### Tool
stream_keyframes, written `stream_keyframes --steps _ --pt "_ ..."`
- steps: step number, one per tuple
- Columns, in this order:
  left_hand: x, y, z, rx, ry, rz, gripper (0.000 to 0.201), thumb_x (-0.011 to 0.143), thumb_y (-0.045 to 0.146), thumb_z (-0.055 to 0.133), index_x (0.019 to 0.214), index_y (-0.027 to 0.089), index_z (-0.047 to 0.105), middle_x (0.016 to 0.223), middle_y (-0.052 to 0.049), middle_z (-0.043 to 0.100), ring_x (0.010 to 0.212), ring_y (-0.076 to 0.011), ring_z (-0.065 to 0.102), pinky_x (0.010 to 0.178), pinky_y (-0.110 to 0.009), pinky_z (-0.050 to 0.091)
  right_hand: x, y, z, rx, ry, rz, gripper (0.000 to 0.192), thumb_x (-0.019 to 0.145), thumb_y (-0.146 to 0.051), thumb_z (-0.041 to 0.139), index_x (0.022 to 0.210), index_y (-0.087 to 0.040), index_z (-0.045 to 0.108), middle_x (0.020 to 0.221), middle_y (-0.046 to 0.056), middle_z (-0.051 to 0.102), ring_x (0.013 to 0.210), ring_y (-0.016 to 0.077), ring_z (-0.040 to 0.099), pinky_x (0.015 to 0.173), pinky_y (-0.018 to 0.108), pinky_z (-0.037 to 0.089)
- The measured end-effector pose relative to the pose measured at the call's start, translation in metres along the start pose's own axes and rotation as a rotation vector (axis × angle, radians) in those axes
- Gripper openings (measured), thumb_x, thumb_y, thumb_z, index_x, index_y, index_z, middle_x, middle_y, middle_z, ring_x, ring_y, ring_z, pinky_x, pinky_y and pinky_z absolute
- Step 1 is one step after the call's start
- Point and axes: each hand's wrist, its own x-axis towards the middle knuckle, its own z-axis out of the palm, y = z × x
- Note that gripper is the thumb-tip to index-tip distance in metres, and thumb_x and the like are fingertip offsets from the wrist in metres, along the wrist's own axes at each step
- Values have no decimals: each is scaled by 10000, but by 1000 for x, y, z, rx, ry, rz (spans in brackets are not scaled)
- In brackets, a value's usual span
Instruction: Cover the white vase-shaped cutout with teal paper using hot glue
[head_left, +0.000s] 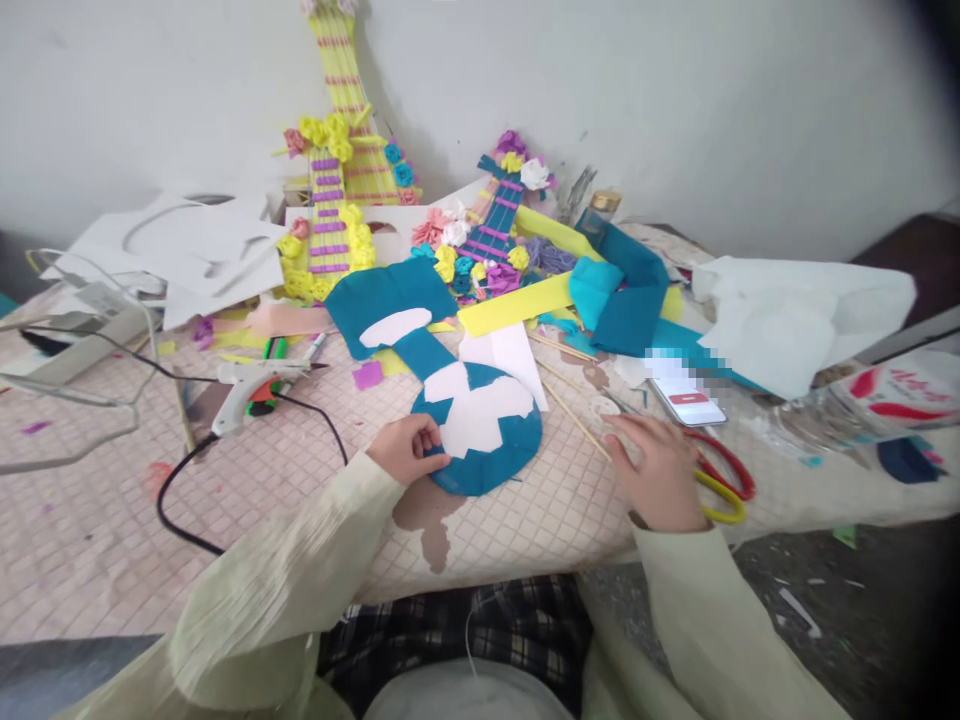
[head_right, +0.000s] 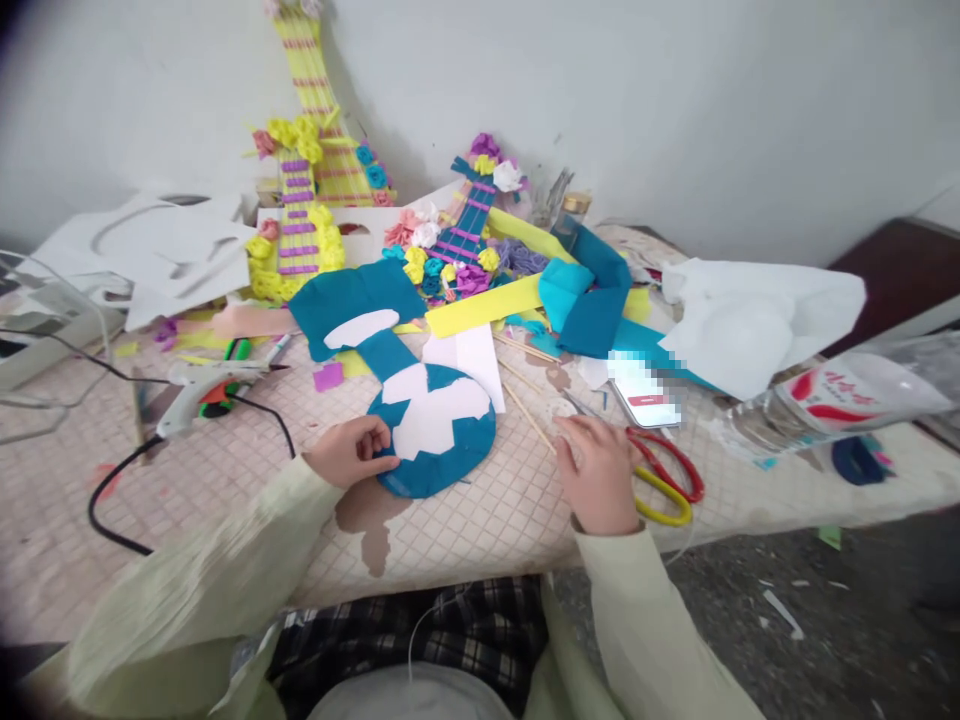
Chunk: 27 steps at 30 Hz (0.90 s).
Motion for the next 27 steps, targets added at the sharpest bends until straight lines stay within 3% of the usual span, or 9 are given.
stream_keyframes --steps 3,6,9,13,18,24,27 --pt "-5 -6 -5 -113 -14 3 169 710 327 557 745 165 525 545 40 532 466 -83 502 458 -200 407 16 18 9 -116 -94 4 268 796 -272 463 982 -226 651 1031 81 597 948 272 474 753 419 340" --pt "-17 -6 -12 -153 54 -2 164 782 290 449 850 164 529 680 -5 598 553 -108 571 519 -228 462 25 29 17 -116 -160 -24 228 790 -292 486 919 -248 669 988 76 598 944 272 454 761 419 318" --pt "-35 -1 -11 2 170 51 196 814 236 403 887 163 570 786 -50 634 653 -136 593 554 -243 474 25 39 23 -68 -191 -72 210 785 -292 497 891 -243 673 970 83 591 937 263 451 783 420 305" --pt "-59 0 8 243 291 252 293 850 173 351 1011 148 594 910 -101 621 838 -186 568 734 -327 476 22 49 27 -40 -195 -136 223 793 -271 473 908 -233 661 1005 104 578 941 271 438 802 433 278" --pt "-72 -9 28 473 382 328 340 854 143 350 1096 191 584 995 -100 591 906 -217 529 761 -370 444 22 45 24 -70 -224 -85 235 759 -207 481 921 -237 649 1038 75 581 958 288 431 797 444 291" --pt "-70 -16 27 563 374 413 330 814 116 443 1118 163 563 1003 -98 606 919 -216 541 736 -337 440 24 37 17 -102 -227 -26 234 771 -191 459 897 -236 650 1028 54 585 995 282 438 811 448 334" --pt "-70 -18 27 602 405 444 317 813 118 441 1100 156 571 1003 -95 611 911 -214 549 726 -333 436 26 32 8 -6 -180 -32 226 809 -245 429 895 -203 633 1009 73 587 1002 262 471 861 456 343"
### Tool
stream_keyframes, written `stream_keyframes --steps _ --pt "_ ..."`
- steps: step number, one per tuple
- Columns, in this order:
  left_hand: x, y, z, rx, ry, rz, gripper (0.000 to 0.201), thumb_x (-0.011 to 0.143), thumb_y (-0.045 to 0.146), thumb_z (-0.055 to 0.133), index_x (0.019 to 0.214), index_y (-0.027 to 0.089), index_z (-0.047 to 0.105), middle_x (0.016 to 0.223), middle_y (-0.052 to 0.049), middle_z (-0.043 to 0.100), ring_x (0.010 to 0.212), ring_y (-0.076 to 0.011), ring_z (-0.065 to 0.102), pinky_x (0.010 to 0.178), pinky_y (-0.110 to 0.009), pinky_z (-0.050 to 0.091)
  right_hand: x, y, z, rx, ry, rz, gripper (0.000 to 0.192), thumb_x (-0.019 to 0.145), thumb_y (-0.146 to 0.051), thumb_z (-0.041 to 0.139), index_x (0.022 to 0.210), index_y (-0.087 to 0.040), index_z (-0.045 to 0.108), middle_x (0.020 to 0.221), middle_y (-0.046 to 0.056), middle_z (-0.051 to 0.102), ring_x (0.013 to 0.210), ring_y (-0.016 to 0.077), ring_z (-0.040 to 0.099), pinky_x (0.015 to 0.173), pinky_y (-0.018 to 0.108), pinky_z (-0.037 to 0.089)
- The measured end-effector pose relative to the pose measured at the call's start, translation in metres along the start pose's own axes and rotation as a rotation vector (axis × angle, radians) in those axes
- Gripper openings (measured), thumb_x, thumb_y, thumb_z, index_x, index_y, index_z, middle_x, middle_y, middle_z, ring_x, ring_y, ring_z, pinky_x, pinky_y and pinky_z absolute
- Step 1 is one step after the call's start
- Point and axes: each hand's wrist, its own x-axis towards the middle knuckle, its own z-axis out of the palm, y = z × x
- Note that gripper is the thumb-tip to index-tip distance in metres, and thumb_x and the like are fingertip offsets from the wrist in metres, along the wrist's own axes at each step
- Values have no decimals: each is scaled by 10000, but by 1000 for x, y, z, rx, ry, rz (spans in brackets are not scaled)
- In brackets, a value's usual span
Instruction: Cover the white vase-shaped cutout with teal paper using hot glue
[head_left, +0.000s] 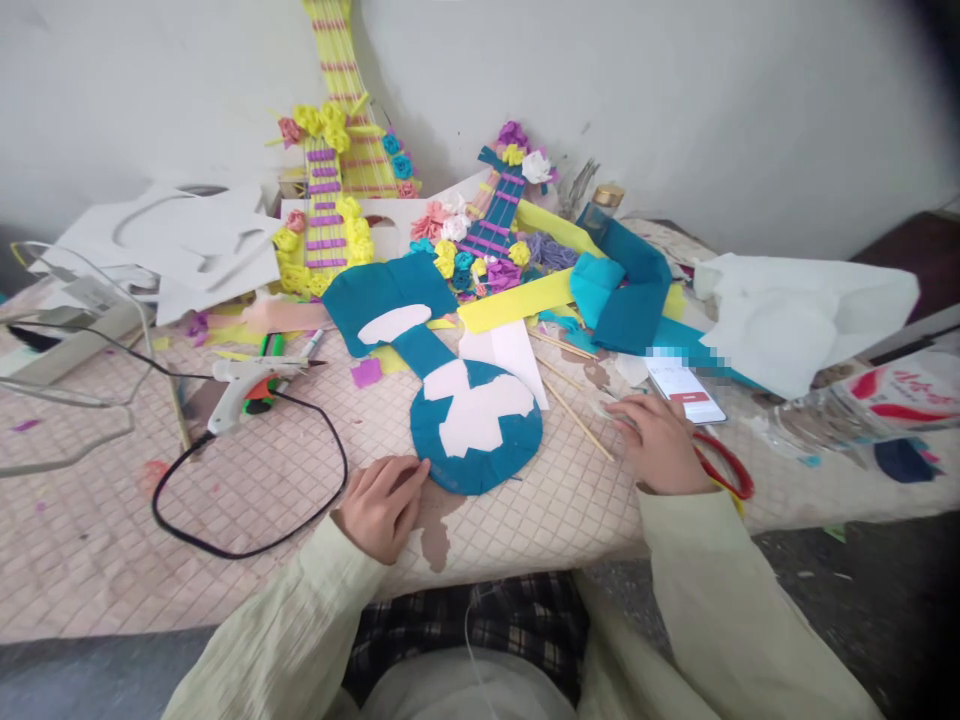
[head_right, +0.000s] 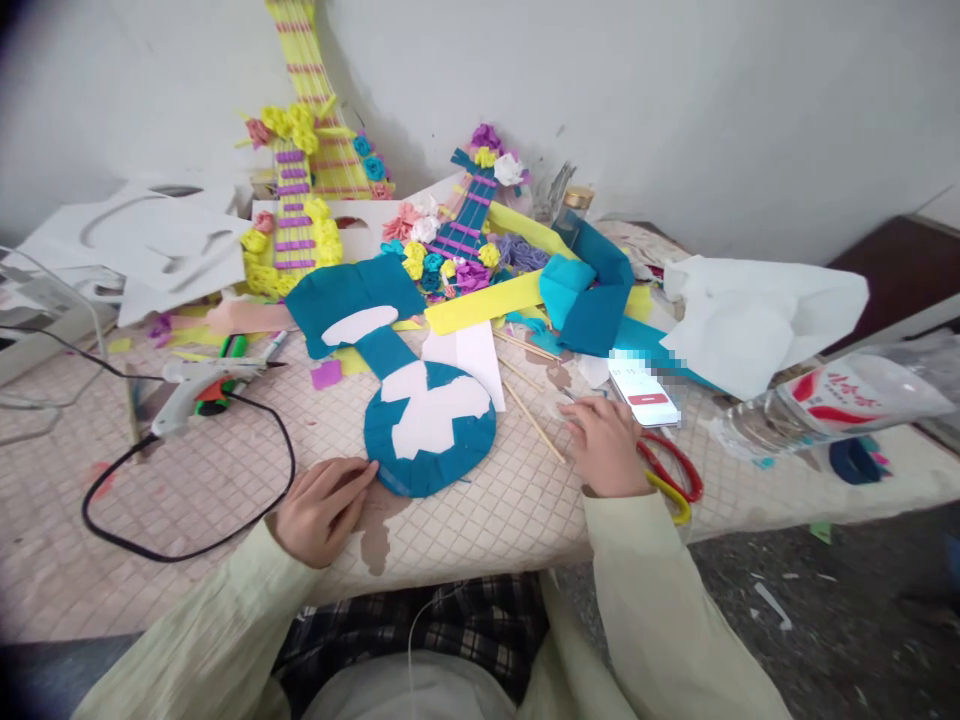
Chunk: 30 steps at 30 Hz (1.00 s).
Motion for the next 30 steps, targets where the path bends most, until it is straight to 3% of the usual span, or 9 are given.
stream_keyframes --steps 5,10,13,17,20,22,27,30 --pt "-5 2 2 112 -22 44 341 785 166 476 1114 169 567 1041 -96 599 934 -241 544 694 -344 421 -8 -29 -29 386 -2 -9 252 831 -361 442 963 -195 578 1043 74 585 989 206 528 839 362 428" --pt "-6 4 0 53 -51 -23 386 803 223 437 1176 173 522 1087 -113 568 975 -268 524 752 -401 430 -23 -74 -52 648 -52 -5 213 833 -346 470 955 -213 583 1062 56 586 1003 169 541 813 276 461" --pt "2 14 -13 -109 18 -88 407 819 214 438 1219 150 474 1086 -130 544 964 -252 519 784 -413 452 -32 -100 -56 836 -135 -29 189 826 -325 495 955 -228 592 1065 43 584 1014 156 539 818 244 464" --pt "22 48 -32 -439 87 -203 434 836 203 454 1266 167 408 1204 -134 492 1087 -244 483 861 -395 467 -47 -136 -52 1113 -239 18 189 823 -320 508 957 -219 594 1048 52 579 987 153 548 782 221 478" --pt "33 74 -33 -726 108 -202 641 772 344 588 1324 178 307 1281 -151 430 1133 -265 457 809 -349 515 -58 -155 -46 1293 -279 73 207 816 -327 520 969 -207 591 1024 68 578 972 163 549 777 236 485" --pt "34 82 -30 -819 135 -230 715 719 401 646 1314 192 309 1242 -147 465 1068 -252 512 786 -339 528 -64 -160 -41 1387 -315 97 207 802 -322 543 969 -211 596 1004 66 585 926 157 560 778 251 488" --pt "30 78 -29 -765 110 -253 560 716 364 650 1190 176 421 1037 -103 584 860 -188 594 714 -305 531 -67 -149 -39 1474 -489 80 245 760 -311 603 992 -235 613 999 56 594 890 157 565 798 292 488" --pt "27 77 -29 -673 125 -223 550 688 308 663 1163 167 425 1029 -102 586 832 -179 586 672 -289 524 -63 -140 -43 1409 -373 87 239 763 -339 593 972 -231 637 920 51 616 828 148 572 741 267 498"
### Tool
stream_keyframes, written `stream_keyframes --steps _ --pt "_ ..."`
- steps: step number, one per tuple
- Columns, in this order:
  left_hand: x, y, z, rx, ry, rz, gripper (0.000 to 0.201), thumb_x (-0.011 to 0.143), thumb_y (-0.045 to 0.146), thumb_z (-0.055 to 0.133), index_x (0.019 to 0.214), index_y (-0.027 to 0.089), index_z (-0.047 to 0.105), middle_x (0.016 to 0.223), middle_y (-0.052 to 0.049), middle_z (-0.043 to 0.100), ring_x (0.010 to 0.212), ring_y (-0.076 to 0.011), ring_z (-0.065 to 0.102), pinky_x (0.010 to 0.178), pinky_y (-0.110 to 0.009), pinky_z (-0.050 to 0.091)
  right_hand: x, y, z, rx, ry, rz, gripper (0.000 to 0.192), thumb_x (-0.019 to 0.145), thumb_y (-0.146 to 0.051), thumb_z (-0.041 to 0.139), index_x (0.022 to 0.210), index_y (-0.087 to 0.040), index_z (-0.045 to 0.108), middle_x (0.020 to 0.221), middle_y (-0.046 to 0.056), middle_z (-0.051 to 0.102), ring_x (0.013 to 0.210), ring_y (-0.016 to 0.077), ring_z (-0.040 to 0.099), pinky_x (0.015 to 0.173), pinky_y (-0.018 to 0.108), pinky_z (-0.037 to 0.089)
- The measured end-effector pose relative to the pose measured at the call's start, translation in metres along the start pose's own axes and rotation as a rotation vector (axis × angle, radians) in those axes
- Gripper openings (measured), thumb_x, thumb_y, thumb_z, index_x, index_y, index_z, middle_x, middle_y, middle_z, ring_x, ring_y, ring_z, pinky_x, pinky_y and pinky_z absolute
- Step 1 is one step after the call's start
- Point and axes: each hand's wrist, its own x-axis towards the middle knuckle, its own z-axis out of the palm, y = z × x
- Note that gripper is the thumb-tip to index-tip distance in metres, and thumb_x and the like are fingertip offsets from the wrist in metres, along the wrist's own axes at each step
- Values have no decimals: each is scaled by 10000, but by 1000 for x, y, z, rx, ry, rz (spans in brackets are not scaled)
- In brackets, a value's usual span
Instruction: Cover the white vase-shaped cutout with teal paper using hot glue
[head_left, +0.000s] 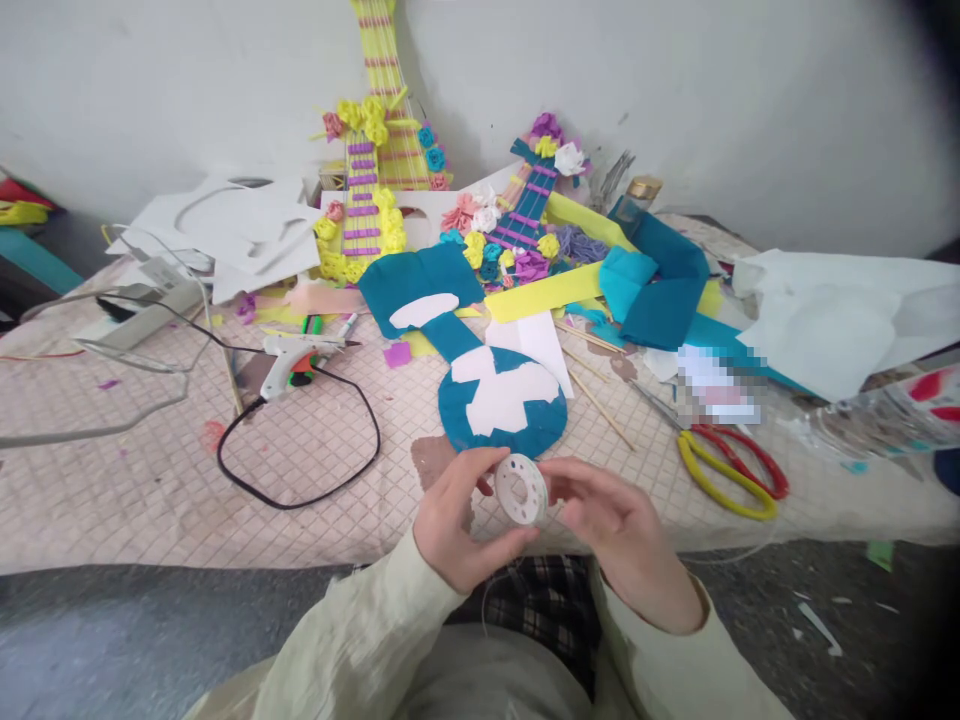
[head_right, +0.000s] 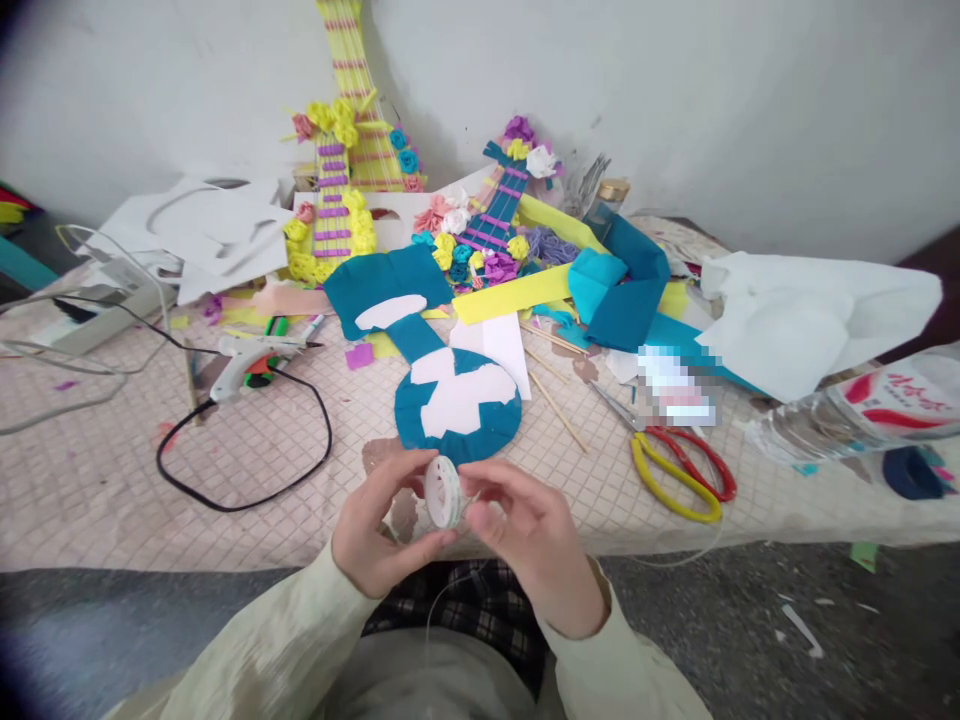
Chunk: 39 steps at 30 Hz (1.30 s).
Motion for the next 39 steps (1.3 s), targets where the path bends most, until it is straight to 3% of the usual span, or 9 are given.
stream_keyframes --steps 3,11,15,19,23,27,32,37,39 --pt "-5 0 4 17 0 22 537 684 303 650 1153 165 428 1012 -104 590 836 -183 582 637 -276 518 2 -8 -4 -140 93 14 135 763 -314 593 826 -216 662 821 27 628 768 122 570 695 218 484" --pt "-23 -3 14 -4 -96 -74 639 679 306 641 1251 186 382 1083 -121 564 889 -199 572 625 -274 518 -4 -10 -2 -314 -5 158 166 747 -343 597 733 -178 611 750 16 603 743 118 550 698 220 454" --pt "-25 -4 19 7 -91 -21 535 648 320 602 1150 169 495 1089 -126 542 938 -219 561 669 -293 514 -7 -7 -1 -408 -45 144 183 796 -349 533 748 -178 578 740 13 563 738 115 517 699 224 431" --pt "-27 -4 23 98 12 -95 403 583 372 560 901 125 563 779 -91 587 659 -185 563 535 -290 482 -9 -11 3 -379 -24 79 171 829 -326 483 752 -182 533 736 15 528 727 113 500 661 213 423" --pt "-27 -6 18 178 -20 -163 387 675 401 494 943 135 580 580 -20 551 463 -123 492 455 -247 436 -9 -16 3 -344 36 -3 147 833 -301 481 738 -191 502 730 12 503 711 111 483 650 211 416" --pt "-22 -1 12 39 -135 -158 303 724 345 485 918 143 601 685 -58 627 579 -152 574 537 -262 480 -5 -18 3 -338 38 -10 134 838 -291 477 748 -194 497 735 5 496 719 106 480 659 205 409" --pt "-13 9 11 -307 -165 3 436 657 215 509 1087 145 537 1035 -113 609 900 -194 588 789 -320 494 1 -21 4 -316 13 -6 142 837 -306 478 766 -189 516 745 7 516 745 114 496 686 216 415" --pt "-12 6 12 -121 -187 -159 216 626 263 537 787 135 603 656 -50 601 590 -158 552 563 -293 485 2 -24 2 -358 101 -54 140 829 -301 494 749 -188 512 739 8 518 722 111 486 669 219 410" --pt "-13 3 14 -64 -199 -206 199 656 278 530 763 133 615 635 -48 601 562 -149 545 529 -276 481 3 -24 1 -373 118 -56 144 828 -306 496 747 -188 513 735 14 518 723 117 483 668 229 413"
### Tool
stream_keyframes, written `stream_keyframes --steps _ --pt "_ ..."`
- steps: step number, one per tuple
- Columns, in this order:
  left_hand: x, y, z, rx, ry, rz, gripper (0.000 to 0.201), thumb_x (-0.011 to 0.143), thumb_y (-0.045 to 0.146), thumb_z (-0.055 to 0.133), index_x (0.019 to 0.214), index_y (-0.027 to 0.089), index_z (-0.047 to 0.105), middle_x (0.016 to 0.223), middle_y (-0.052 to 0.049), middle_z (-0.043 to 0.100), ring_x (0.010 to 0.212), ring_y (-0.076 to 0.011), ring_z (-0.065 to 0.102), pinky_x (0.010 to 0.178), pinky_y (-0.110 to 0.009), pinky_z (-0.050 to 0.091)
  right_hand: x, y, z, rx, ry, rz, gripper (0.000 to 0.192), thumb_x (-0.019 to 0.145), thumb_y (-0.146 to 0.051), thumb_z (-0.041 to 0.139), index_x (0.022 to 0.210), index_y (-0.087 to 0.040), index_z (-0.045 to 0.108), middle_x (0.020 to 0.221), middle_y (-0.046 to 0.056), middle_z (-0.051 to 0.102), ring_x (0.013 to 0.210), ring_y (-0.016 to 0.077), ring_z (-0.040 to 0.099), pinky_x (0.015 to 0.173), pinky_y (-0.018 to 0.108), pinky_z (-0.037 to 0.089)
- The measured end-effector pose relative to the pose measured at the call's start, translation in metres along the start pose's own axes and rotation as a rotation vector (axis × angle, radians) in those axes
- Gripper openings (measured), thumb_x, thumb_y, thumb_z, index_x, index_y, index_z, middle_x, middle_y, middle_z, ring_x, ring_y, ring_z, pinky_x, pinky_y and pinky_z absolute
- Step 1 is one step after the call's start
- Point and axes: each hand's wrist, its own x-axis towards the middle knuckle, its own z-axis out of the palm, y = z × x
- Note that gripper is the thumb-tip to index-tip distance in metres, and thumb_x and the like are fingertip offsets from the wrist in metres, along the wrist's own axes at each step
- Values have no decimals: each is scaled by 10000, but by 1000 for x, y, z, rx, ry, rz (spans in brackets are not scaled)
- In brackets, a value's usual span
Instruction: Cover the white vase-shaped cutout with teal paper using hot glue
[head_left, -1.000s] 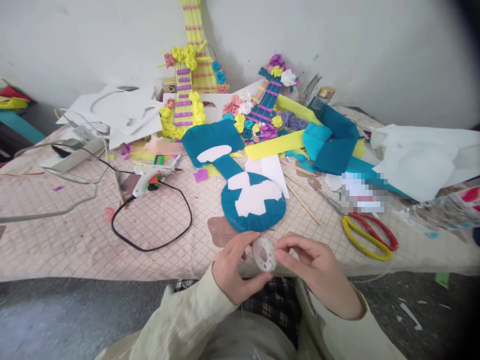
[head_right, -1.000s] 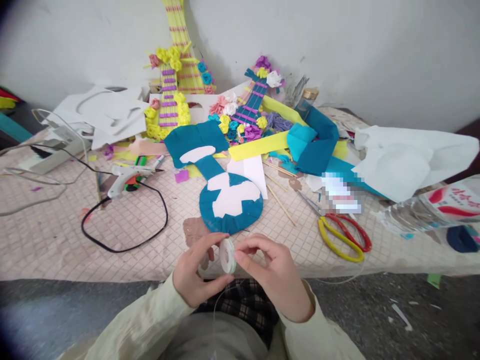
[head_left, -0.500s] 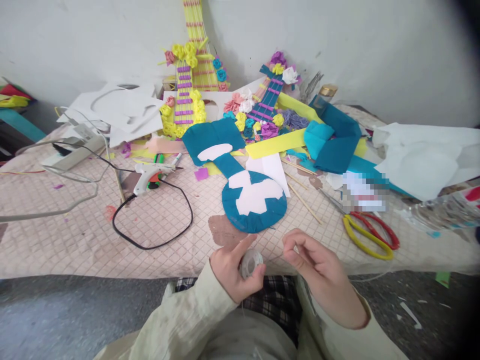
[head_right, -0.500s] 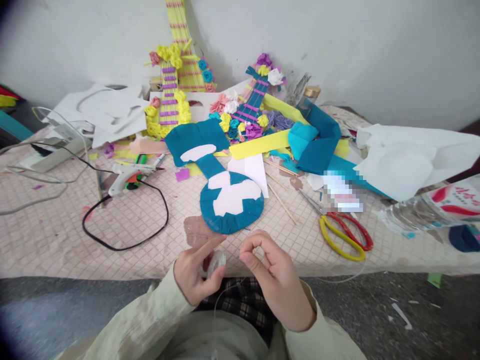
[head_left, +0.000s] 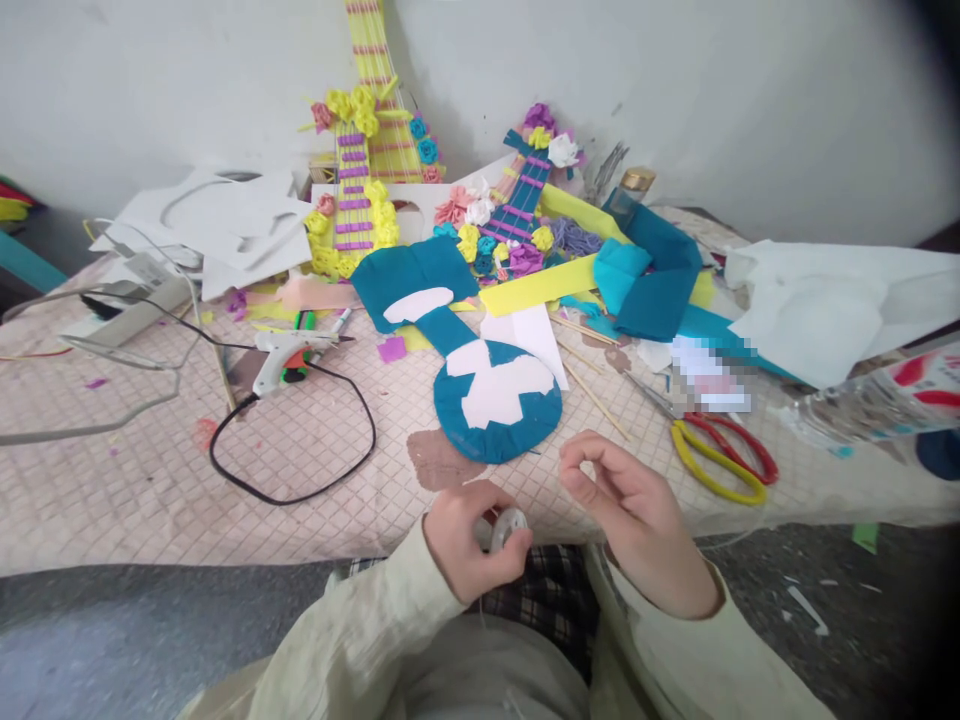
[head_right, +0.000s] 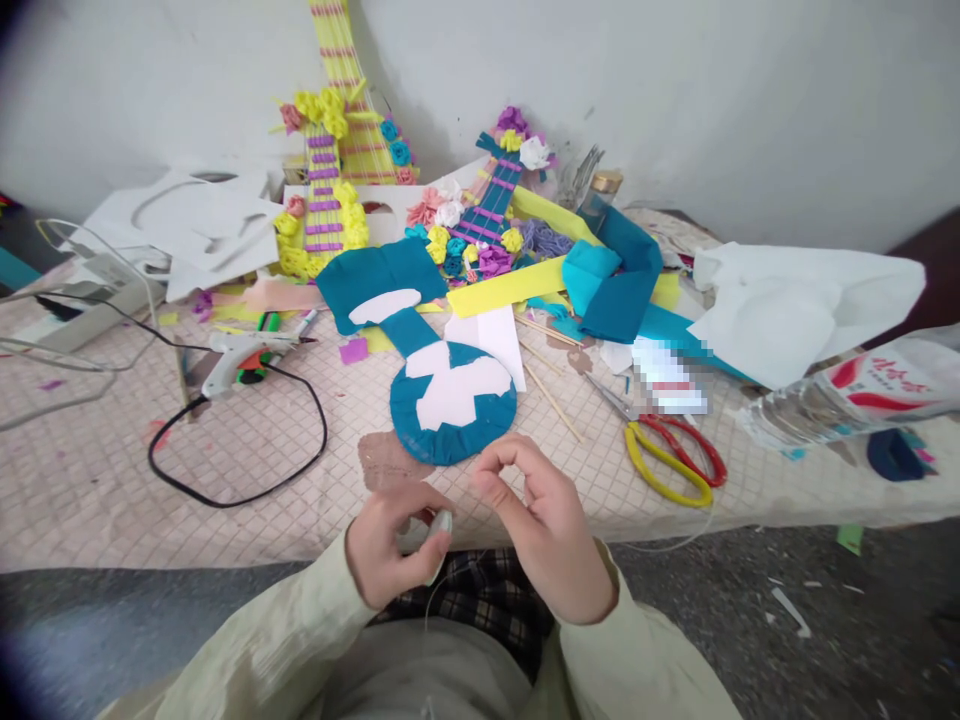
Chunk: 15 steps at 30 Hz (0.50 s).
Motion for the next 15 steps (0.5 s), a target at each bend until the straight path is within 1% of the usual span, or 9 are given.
stream_keyframes --steps 2,4,5,8,11,13,15 --pt "1 -2 1 -52 -28 25 285 662 258 534 903 131 617 751 -66 637 633 -150 581 580 -267 510 2 1 0 -7 -3 2 145 826 -312 496 756 -187 520 744 17 522 730 120 485 675 235 416" --pt "1 -2 2 -130 -61 59 452 655 231 542 1098 138 548 852 -73 643 682 -142 600 628 -256 529 5 3 1 -7 -7 -3 144 825 -314 497 765 -187 528 760 15 526 747 119 492 688 234 419" --pt "1 -2 2 -160 -86 62 505 658 226 545 1155 148 510 855 -67 641 662 -131 600 626 -247 532 6 4 1 -7 -10 -6 145 823 -315 499 767 -186 532 764 14 528 754 119 496 695 233 420" --pt "0 1 3 -219 -156 45 516 685 256 553 1189 170 478 787 -42 630 537 -94 568 547 -212 523 9 7 1 -12 -24 23 155 813 -326 513 767 -182 546 764 19 544 773 126 509 710 243 427" --pt "0 4 3 -282 -199 31 489 713 280 550 1184 172 474 766 -39 626 486 -79 551 494 -185 507 11 12 1 -1 -47 82 166 789 -337 544 768 -175 574 763 22 566 765 129 519 716 255 431" --pt "1 7 2 -327 -220 13 485 729 285 544 1194 170 464 758 -41 628 455 -70 540 463 -173 495 12 14 2 61 -53 132 177 764 -347 570 760 -171 587 755 19 569 748 124 516 698 249 435" --pt "1 9 3 -383 -245 4 481 738 288 544 1198 173 461 747 -40 633 430 -62 528 449 -163 486 13 16 4 193 -49 198 203 734 -366 599 790 -171 594 748 17 562 732 117 510 656 237 437"
